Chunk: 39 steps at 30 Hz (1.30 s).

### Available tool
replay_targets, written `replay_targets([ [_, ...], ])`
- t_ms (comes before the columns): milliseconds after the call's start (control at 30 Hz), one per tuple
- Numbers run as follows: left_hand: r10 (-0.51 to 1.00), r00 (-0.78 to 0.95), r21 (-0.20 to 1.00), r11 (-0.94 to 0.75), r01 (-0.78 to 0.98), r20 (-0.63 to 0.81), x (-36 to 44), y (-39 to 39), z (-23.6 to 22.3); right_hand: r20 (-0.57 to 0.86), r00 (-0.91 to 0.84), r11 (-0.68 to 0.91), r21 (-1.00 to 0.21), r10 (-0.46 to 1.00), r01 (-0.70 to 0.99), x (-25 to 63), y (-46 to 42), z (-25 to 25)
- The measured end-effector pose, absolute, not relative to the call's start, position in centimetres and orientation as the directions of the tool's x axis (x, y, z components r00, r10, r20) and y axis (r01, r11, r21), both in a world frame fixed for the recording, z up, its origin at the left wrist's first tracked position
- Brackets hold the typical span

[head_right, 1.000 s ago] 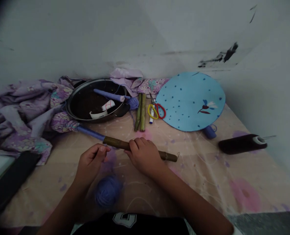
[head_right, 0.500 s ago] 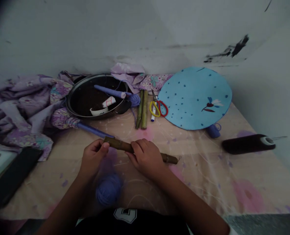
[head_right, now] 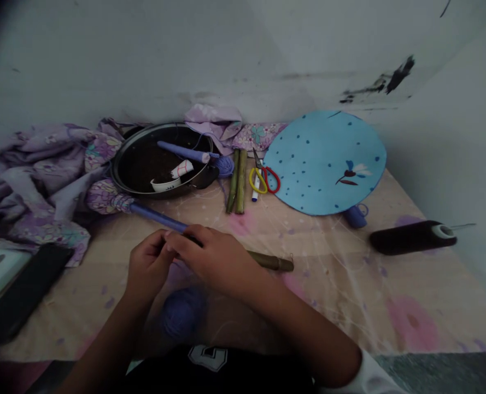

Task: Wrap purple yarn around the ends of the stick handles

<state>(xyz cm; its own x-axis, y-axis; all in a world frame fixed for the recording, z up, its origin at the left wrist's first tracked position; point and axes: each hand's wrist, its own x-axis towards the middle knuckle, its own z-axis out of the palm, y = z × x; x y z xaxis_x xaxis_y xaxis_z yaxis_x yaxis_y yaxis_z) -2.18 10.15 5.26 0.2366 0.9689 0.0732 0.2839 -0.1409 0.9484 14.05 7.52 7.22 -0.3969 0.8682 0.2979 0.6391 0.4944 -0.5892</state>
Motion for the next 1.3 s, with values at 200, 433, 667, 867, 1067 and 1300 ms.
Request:
replay_targets([
  [200,0.955,0.284,0.973,-0.142,0.181,0.086,-2.3,10.2,4.7,0.317,-0.329,0.448,-0.749,0.889,0.488,14.6,7.6,6.9],
  [433,0.942,0.326,0.996,-0.053,-0.072,0.074,-2.0,10.3,3.5,0.067,-0.325,0.101,-0.991,0.944,0.089,15.2,7.3,7.0],
  [667,0.967,0.249,0.998,-0.035,-0.052,0.047,-1.8,9.8,4.8,-0.02,-0.284,-0.107,-0.95,0.959,-0.294,14.2,6.9,6.3],
  [867,0.97,0.239,0.999,-0.031,-0.025,0.036,-1.3,10.0,5.6,0.024,-0.261,-0.089,-0.906,0.965,-0.413,13.7,6.7,5.7],
  [1067,0.974,0.219,0.996,-0.064,0.054,0.051,-1.1,9.8,6.6,-0.07,-0.097,-0.094,-0.955,0.993,-0.283,13.7,6.9,6.6],
  [1300,0.946,0.322,0.991,-0.082,0.107,0.044,-1.5,9.7,7.1,-0.077,-0.103,-0.107,-0.936,0.992,-0.336,13.5,7.2,7.4],
])
